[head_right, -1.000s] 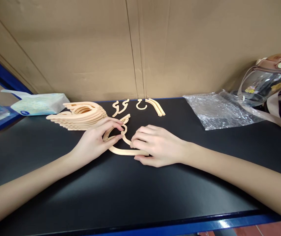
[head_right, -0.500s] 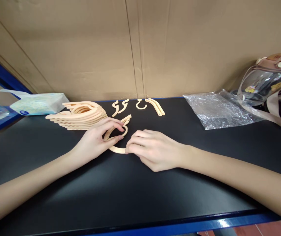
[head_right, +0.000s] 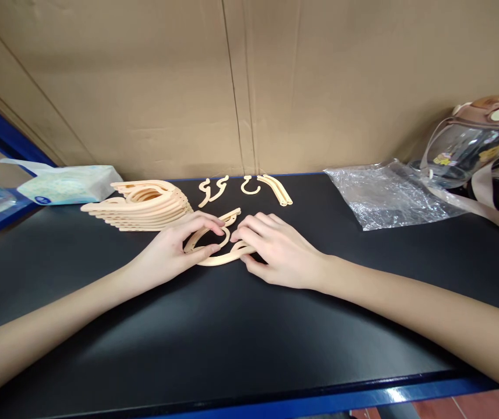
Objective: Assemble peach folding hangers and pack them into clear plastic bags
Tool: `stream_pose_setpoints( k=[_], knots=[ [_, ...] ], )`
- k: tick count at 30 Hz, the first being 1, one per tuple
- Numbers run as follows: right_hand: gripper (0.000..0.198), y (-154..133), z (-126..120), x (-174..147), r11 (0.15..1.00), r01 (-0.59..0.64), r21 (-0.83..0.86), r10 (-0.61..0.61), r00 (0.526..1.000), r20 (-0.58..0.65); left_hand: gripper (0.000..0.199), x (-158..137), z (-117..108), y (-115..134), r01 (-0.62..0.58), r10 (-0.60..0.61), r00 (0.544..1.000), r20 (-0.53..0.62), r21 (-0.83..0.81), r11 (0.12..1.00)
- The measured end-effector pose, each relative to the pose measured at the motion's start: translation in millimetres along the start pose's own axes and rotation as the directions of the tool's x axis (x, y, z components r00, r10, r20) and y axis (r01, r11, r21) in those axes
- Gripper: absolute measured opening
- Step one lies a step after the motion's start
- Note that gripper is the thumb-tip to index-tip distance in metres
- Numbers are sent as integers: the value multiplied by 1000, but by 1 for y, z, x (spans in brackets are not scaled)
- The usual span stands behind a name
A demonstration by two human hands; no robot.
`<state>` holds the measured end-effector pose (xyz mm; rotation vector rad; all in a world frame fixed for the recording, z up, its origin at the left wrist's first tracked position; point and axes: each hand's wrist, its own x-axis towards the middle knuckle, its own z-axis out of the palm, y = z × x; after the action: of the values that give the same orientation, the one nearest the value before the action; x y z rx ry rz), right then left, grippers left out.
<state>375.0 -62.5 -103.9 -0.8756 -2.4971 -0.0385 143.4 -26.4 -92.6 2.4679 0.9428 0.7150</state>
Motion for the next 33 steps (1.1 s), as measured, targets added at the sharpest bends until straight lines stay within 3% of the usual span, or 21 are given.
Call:
stream_pose_setpoints(
  k=[14,22,33],
  knots=[
    [13,2,1,2,995,-87,-56,86,996,-18,15,-2,0,1,-10,9,1000,-27,-45,999],
    [14,3,2,2,992,-112,-66,111,994,-26,28,-2,-1,2,-3,1,1000,-30,-88,996],
    [16,2,0,2,998,-39,-46,38,999,-24,37,-1,1,-1,-33,30,999,-44,-78,996]
  ],
)
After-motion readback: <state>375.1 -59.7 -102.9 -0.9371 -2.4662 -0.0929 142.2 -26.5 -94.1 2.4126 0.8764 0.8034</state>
